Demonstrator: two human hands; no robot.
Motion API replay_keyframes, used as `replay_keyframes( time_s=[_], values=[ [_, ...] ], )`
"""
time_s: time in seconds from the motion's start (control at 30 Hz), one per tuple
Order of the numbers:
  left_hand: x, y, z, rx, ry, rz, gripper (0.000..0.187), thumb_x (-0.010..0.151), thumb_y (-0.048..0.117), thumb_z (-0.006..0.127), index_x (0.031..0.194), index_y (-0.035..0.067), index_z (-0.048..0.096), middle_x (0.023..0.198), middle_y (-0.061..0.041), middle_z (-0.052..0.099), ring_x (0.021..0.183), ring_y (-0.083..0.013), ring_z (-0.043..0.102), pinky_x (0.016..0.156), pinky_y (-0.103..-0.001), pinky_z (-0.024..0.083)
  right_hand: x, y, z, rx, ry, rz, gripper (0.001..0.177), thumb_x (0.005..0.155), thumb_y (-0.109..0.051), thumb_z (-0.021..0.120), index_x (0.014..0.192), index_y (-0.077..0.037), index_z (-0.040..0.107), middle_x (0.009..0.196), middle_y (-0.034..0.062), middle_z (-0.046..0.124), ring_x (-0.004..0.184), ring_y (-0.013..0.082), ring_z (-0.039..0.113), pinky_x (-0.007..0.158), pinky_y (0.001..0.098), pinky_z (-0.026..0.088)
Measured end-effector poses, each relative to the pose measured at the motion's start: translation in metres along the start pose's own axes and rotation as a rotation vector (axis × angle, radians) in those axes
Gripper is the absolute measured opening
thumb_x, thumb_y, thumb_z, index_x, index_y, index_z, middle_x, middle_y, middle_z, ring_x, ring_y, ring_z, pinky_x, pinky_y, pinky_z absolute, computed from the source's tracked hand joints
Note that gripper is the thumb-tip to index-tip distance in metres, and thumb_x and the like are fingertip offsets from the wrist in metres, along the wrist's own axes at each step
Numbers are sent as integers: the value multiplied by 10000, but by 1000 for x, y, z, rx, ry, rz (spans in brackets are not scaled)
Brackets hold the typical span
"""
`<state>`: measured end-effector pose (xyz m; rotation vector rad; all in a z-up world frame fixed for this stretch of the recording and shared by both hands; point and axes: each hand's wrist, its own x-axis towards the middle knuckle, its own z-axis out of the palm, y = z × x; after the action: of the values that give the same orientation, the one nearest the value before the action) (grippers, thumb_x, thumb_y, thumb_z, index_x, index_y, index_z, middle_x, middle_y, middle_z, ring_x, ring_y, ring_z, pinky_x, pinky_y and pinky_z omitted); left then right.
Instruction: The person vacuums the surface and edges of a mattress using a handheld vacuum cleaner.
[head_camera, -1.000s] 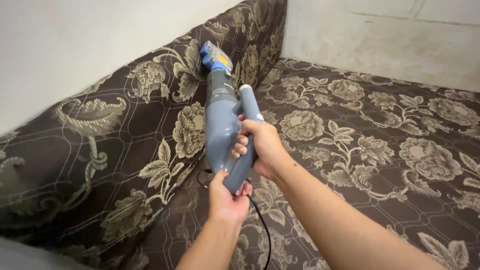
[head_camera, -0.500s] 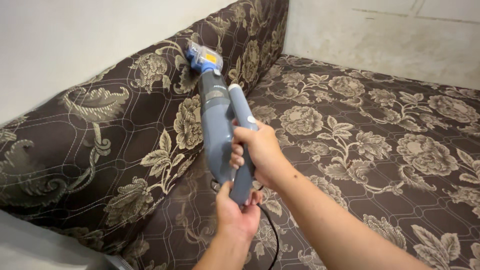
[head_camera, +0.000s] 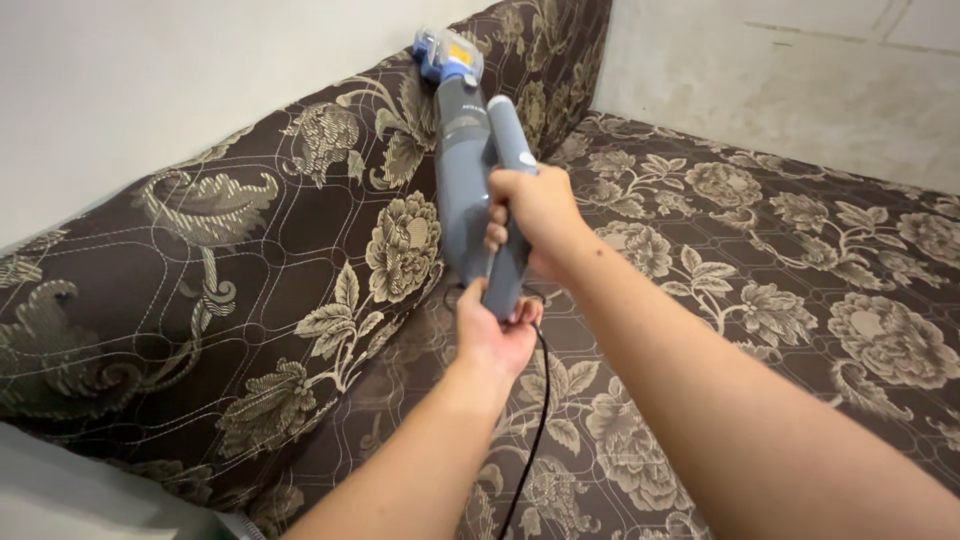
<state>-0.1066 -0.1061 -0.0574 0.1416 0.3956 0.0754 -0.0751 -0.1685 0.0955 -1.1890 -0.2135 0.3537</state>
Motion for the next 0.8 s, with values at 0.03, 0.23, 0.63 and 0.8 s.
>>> replay_keyframes(
  time_s=[0.03, 0.23, 0.63, 0.8],
  values=[
    [8, 2, 4, -11, -8, -11, 384, 953, 279, 484, 636, 80, 401, 534, -48, 303, 511, -183, 286, 552, -351, 320, 7, -3, 1, -10, 5, 0, 126, 795, -2, 599, 865, -11, 495, 593, 65, 495, 434, 178, 480, 440, 381, 464],
    [38, 11, 13, -78, -64, -13, 366, 932, 246, 494, 612, 98, 397, 532, -40, 299, 501, -171, 274, 538, -340, 308, 31, -8, 8, -50, 16, 23, 120, 813, -24, 596, 860, -38, 487, 590, 61, 497, 426, 181, 480, 440, 389, 464],
    [-33, -22, 2, -164, 67, -17, 311, 1002, 259, 487, 764, 62, 455, 596, -51, 347, 563, -161, 334, 560, -313, 327, -30, -9, -2, -78, -52, 17, 160, 799, 10, 600, 940, -16, 529, 599, 58, 516, 427, 165, 480, 425, 358, 447],
    [-72, -39, -19, -108, 22, 32, 326, 999, 268, 470, 753, 55, 440, 579, -66, 345, 545, -184, 337, 563, -337, 360, -71, -2, 0, -76, -81, 35, 243, 788, 9, 592, 1026, -15, 553, 568, 55, 498, 400, 164, 469, 398, 344, 432]
  ],
)
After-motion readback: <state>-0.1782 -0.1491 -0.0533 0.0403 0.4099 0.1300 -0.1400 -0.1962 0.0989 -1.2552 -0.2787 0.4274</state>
